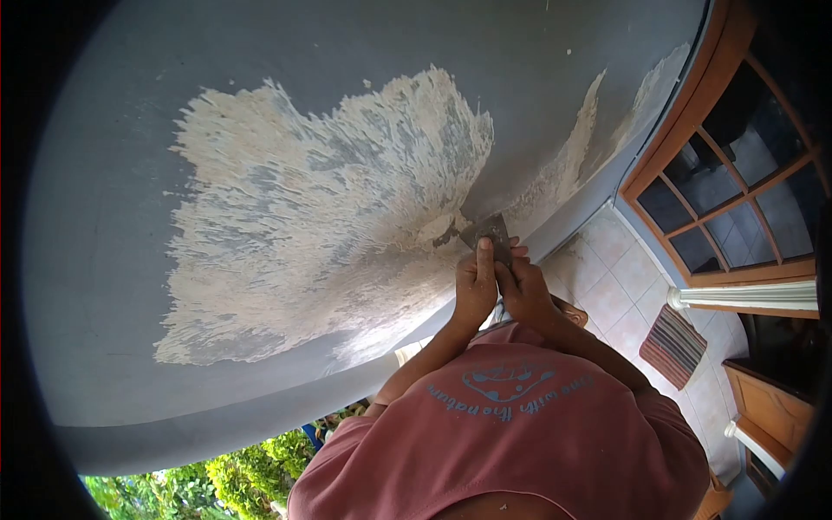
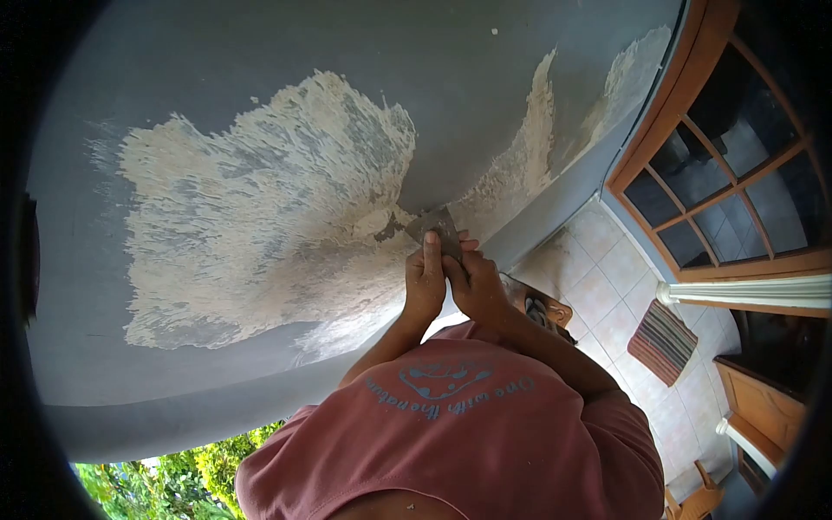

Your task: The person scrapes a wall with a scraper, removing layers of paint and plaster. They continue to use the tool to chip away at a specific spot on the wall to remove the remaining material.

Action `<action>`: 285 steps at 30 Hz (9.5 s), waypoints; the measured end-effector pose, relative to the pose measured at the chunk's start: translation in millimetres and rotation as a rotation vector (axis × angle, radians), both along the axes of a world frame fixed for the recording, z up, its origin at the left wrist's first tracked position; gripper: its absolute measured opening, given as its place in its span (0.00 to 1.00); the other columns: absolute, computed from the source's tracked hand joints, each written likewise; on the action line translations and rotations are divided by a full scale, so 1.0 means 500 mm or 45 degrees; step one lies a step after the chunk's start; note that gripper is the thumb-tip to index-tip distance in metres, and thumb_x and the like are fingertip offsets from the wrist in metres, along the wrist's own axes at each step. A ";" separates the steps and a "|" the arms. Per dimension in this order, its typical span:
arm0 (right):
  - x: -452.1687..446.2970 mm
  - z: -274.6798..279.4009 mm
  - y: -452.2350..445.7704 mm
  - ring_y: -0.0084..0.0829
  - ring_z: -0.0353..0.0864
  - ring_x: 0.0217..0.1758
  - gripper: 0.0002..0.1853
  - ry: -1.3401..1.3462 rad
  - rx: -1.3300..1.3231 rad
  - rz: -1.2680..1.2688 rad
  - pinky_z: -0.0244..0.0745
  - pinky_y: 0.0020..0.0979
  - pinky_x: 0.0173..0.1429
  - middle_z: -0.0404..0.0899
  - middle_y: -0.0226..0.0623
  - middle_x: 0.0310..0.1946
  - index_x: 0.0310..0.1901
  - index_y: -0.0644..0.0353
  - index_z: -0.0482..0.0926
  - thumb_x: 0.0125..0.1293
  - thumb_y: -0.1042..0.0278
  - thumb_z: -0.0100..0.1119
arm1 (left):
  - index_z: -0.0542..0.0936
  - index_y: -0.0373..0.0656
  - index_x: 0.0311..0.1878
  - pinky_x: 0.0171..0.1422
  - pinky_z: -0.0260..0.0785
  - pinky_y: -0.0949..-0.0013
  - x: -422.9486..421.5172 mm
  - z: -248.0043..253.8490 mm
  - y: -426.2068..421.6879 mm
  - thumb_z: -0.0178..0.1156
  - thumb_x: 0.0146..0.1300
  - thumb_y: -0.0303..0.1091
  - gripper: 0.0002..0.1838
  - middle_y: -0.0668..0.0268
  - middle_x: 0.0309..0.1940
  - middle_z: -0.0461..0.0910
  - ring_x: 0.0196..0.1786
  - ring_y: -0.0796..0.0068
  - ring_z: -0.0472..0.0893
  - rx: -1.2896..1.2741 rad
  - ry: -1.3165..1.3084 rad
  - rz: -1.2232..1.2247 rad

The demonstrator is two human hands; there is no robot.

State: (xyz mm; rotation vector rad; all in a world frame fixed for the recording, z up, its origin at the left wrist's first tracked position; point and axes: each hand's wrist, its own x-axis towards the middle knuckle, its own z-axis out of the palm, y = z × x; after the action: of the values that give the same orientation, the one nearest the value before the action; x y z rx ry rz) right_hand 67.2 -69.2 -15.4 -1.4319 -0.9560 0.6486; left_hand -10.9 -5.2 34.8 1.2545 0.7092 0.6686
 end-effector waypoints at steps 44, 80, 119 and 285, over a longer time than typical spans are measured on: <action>-0.026 0.037 0.010 0.42 0.82 0.28 0.09 0.119 0.009 0.120 0.71 0.33 0.30 0.79 0.51 0.27 0.36 0.70 0.77 0.67 0.71 0.54 | 0.82 0.28 0.36 0.51 0.73 0.68 -0.038 0.029 0.018 0.40 0.75 0.50 0.32 0.54 0.39 0.84 0.43 0.68 0.82 0.172 0.061 0.002; -0.033 0.078 0.003 0.44 0.84 0.31 0.09 0.043 0.043 0.140 0.73 0.34 0.33 0.79 0.52 0.27 0.39 0.68 0.77 0.68 0.71 0.51 | 0.82 0.29 0.42 0.51 0.73 0.72 -0.038 0.052 0.003 0.39 0.75 0.50 0.31 0.58 0.37 0.84 0.42 0.72 0.82 0.009 -0.004 0.071; -0.062 0.035 -0.009 0.33 0.77 0.22 0.11 0.095 0.113 -0.021 0.68 0.33 0.28 0.77 0.45 0.21 0.36 0.68 0.77 0.70 0.68 0.52 | 0.82 0.27 0.38 0.48 0.74 0.72 -0.046 0.017 0.003 0.41 0.75 0.51 0.32 0.55 0.36 0.84 0.39 0.70 0.83 0.046 0.098 0.031; -0.003 0.036 0.006 0.32 0.80 0.23 0.10 0.171 0.116 0.076 0.69 0.31 0.28 0.78 0.42 0.20 0.37 0.67 0.77 0.70 0.69 0.51 | 0.82 0.29 0.41 0.46 0.74 0.74 0.000 0.048 0.009 0.43 0.74 0.52 0.31 0.57 0.33 0.85 0.36 0.74 0.82 0.121 0.194 0.035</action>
State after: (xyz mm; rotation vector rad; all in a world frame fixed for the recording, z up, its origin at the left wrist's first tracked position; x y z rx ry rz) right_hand 65.7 -66.2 2.8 -1.2673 -0.9136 0.7269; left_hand -10.9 -0.7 59.0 1.3959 0.8289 0.6398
